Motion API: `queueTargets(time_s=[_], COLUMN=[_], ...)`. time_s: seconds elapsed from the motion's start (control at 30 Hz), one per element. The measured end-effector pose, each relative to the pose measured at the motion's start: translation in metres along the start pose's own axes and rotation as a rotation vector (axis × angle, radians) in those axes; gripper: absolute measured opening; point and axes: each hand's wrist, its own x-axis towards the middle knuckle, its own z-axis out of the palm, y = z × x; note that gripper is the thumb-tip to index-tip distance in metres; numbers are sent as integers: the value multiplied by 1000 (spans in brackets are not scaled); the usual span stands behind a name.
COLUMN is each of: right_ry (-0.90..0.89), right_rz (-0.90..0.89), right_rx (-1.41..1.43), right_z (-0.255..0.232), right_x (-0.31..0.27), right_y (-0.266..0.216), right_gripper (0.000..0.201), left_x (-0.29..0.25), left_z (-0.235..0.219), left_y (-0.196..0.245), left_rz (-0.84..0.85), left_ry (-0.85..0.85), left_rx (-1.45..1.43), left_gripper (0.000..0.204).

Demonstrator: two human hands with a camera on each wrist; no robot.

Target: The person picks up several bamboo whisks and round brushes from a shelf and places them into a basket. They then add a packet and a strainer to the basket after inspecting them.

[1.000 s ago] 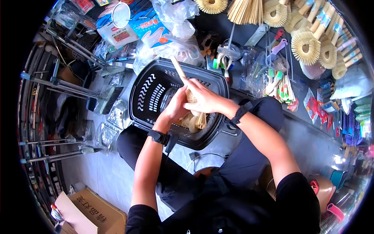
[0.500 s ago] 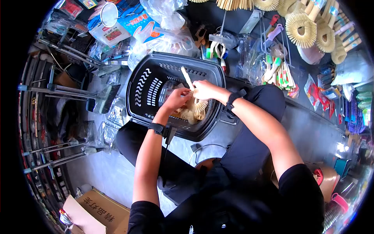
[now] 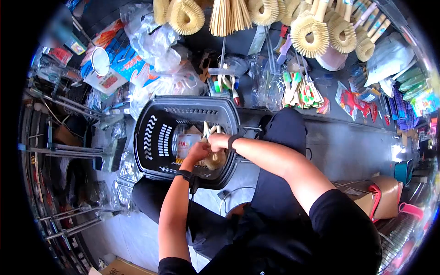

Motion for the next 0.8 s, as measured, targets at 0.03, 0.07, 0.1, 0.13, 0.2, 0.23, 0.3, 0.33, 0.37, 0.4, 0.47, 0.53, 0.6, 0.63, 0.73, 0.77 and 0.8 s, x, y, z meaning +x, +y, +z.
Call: queueTargets(time_s=[0.03, 0.07, 0.1, 0.13, 0.2, 0.23, 0.3, 0.33, 0.37, 0.4, 0.47, 0.53, 0.6, 0.63, 0.73, 0.77, 0.8], right_ry=[3, 6, -2, 65, 106, 101, 133, 219, 282, 344, 537, 864, 1186, 1235, 1506, 1589, 1734], right_rz=[-4, -7, 6, -18, -27, -27, -41, -26, -66, -108, -123, -323, -574, -695, -864, -850, -682], right_rx=[29, 56, 79, 40, 86, 71, 72, 47, 37, 27, 74, 154, 168, 218, 146, 137, 200], right_z=[-3, -6, -16, -12, -11, -16, -28, -30, -37, -47, -82, -121, -161, -176, -185, -182, -174], right_x=[-3, -7, -19, -17, -14, -18, -29, -35, -39, -47, -80, -130, -213, -256, -340, -364, -378], right_y=[-3, -6, -13, -14, -14, -17, -22, -23, -23, -25, -43, -63, -97, -115, -151, -162, -191], right_gripper=[28, 30, 31, 31, 35, 35, 33, 30, 30, 30, 19, 15, 11, 14, 21, 25, 25], left_x=[3, 7, 12, 4, -5, -16, -21, -22, -26, -33, -35, -50, -45, -21, -67, -63, -58], left_z=[3, 8, 15, 10, -5, -14, -25, -29, -33, -39, -44, -57, -53, -33, -72, -67, -63], left_y=[-3, -5, -24, -18, 9, 26, 46, 54, 61, 73, 76, 104, 92, 55, 131, 124, 118], left_rz=[-48, -95, 46, 61, -63, -71, -81, -132, -125, -118, -90, -107, -55, 76, -92, -51, -8], left_ry=[10, 22, 49, 74, 28, 49, 56, 42, 59, 76, 43, 66, 88, 176, 101, 132, 163], left_rx=[87, 172, 242, 204, 232, 209, 232, 279, 287, 294, 304, 302, 260, 227, 265, 245, 226], left_gripper=[32, 36, 42, 42, 42, 42, 42, 41, 39, 38, 40, 43, 47, 47, 54, 55, 56])
